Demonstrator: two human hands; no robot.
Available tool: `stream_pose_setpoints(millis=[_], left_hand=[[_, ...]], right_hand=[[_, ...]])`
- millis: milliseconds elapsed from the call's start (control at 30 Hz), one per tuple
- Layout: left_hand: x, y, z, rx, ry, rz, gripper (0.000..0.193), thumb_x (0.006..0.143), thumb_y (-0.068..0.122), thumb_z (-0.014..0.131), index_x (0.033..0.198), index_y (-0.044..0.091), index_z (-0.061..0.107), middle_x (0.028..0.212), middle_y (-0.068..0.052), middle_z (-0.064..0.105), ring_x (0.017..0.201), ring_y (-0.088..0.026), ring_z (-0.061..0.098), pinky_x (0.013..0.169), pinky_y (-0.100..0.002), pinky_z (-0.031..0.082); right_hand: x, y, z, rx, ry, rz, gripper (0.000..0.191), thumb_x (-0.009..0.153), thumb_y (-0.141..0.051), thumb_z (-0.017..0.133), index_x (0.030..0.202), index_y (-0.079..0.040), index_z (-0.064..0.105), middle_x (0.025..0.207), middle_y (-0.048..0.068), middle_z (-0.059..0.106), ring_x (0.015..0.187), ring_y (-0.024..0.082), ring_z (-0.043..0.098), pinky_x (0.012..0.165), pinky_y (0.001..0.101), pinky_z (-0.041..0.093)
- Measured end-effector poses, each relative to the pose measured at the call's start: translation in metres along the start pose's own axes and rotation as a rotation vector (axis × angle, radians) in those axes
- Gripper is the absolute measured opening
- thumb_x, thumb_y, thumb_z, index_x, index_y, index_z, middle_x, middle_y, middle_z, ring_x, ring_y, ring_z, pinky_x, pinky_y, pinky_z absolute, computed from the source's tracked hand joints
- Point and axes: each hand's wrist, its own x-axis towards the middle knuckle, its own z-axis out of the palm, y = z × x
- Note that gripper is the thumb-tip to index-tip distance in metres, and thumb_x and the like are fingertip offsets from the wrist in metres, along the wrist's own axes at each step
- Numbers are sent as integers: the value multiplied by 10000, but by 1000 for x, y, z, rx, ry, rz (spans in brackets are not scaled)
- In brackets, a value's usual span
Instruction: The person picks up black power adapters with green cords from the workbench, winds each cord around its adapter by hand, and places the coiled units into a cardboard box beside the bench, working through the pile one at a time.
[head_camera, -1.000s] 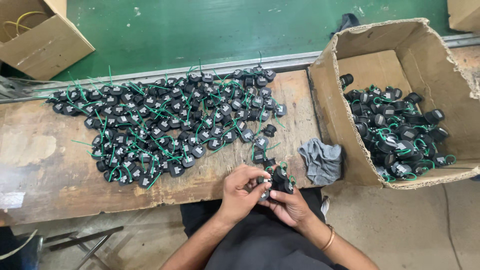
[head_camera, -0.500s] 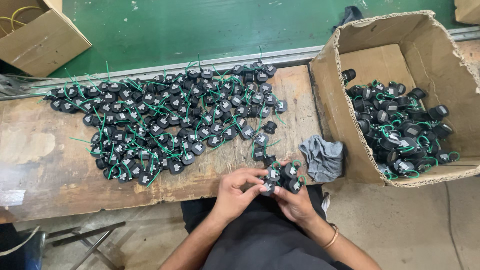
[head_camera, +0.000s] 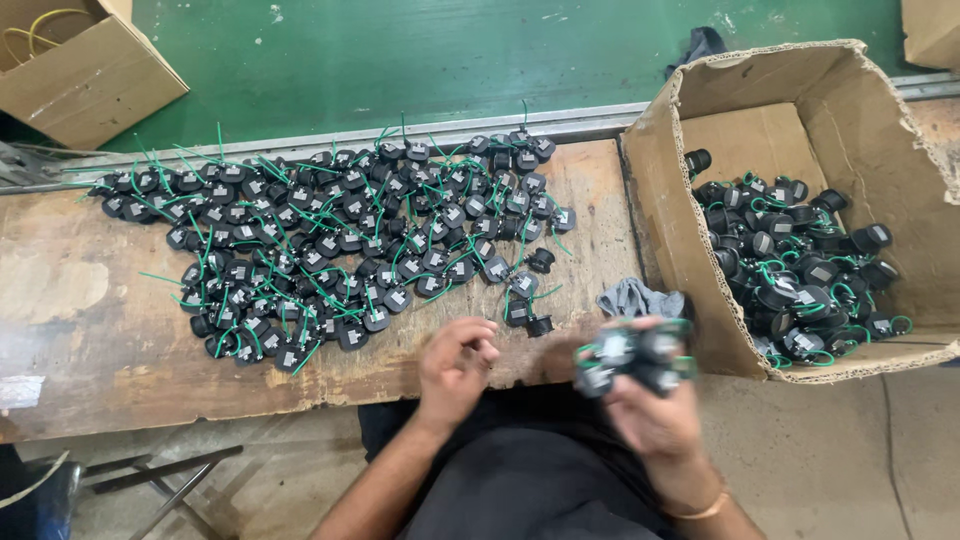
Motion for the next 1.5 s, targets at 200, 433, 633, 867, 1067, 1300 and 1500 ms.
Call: stream_pose_setpoints(millis=[200,433,633,867,1067,1300,1500], left_hand=[[-5,-23,-3,25,74,-153,120,932,83,743,1032,26,710,1033,-70,717,851,-121,664,742,-247,539],[14,6,3,427,-14,117,337,812,88,774,1135,40,689,1161,-123,694,1081,-339,642,928,-422,511],[27,13,13,531,-164,111,472,811,40,727,1282,42,691,1166,-134,664,1044,-359,612,883,-448,505],[47,-27,27,122,74,-174,224,928,-30,713,1112,77,781,993,-32,703,798,-155,626,688,-261,485],[30,-30,19,169,307,223,212,951,-99,647,1104,29,717,1072,-88,595,951,-196,590,793,-286,496],[10,-12,17,-33,165,150,149,958,-73,658,1064,31,673,1063,-80,625,938,-200,630,781,-284,531],[21,-1,23,40,78,220,182,942,-77,706,1079,43,709,1027,-97,695,914,-203,700,786,-306,589]], right_hand=[[20,-95,-24,-612,214,-747,593,1024,139,735,1455,-126,426,1396,86,486,1289,198,526,1166,406,470],[48,-151,-28,-1889,334,-546,688,892,13,880,1448,0,475,1405,207,510,1293,322,564,1151,430,482],[50,-137,12,-1789,180,-539,276,902,-91,810,1123,-14,664,1246,146,693,1234,288,672,1106,415,501],[44,-57,23,-1381,-187,-668,88,904,-80,748,961,-55,687,1028,74,739,1030,241,737,1029,382,578],[53,47,13,-1222,-667,-60,230,878,-65,773,1097,-44,705,1022,90,725,907,234,732,803,344,594],[64,67,-10,-922,-470,197,548,859,-62,743,1359,-4,528,1132,45,640,879,106,617,750,300,557],[68,78,-28,-838,-587,225,422,941,-28,598,1362,-6,570,1044,15,689,941,80,613,821,267,542]])
